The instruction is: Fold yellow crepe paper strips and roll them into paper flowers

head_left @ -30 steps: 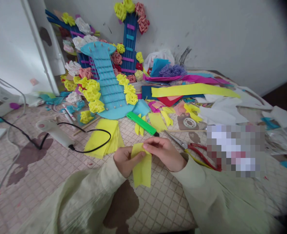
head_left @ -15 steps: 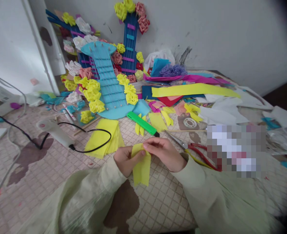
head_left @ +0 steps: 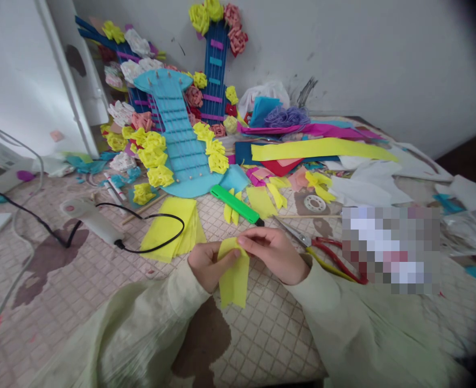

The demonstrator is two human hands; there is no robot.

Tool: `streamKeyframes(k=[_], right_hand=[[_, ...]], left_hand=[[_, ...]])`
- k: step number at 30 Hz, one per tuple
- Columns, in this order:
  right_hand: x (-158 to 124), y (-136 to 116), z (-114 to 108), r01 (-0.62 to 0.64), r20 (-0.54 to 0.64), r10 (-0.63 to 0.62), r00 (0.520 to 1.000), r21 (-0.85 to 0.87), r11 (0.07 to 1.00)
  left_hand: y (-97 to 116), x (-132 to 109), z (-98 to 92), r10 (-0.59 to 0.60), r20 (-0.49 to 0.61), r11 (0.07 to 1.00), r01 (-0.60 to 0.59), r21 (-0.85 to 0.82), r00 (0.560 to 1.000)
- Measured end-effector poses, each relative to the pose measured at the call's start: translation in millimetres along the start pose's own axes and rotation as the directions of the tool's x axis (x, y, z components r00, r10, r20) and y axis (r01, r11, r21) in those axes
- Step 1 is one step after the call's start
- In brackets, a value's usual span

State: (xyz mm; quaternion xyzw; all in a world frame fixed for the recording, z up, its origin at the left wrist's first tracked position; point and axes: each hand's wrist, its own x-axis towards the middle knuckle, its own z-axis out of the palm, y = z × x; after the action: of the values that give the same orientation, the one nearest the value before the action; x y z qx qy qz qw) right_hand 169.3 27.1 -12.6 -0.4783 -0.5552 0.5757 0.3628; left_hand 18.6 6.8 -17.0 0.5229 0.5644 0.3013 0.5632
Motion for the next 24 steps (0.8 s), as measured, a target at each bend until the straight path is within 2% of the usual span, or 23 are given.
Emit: streamKeyframes(k=[7,12,16,24], right_hand=[[-0.2,-0.9,-2.2,0.083,0.025,-0.081,0.996,-0.099,0.992],[-1.5,-2.0,-1.8,0.092,-0.008,-0.093,0.996,-0.118,0.989],[-1.3,-1.9,-1.9,0.069,0.011,-0.068,0.998,-0.102,0.992],[-2.0,-6.2,-1.7,0.065,0.003,-0.065,0.998,-0.151,0.986]], left_hand=[[-0.8,-0.2,1.0,0.012,-0.028,1.000,-0.012,0.007,1.000],[0.2,1.5,-0.5,0.012,0.004,0.999,-0.013,0.044,1.000],[-1.7,2.6,-2.8,0.029,0.003,0.998,-0.029,0.047,1.000],[-4.6,1.6,-1.9,0.033,-0.013,0.998,-0.034,-0.049,0.999]])
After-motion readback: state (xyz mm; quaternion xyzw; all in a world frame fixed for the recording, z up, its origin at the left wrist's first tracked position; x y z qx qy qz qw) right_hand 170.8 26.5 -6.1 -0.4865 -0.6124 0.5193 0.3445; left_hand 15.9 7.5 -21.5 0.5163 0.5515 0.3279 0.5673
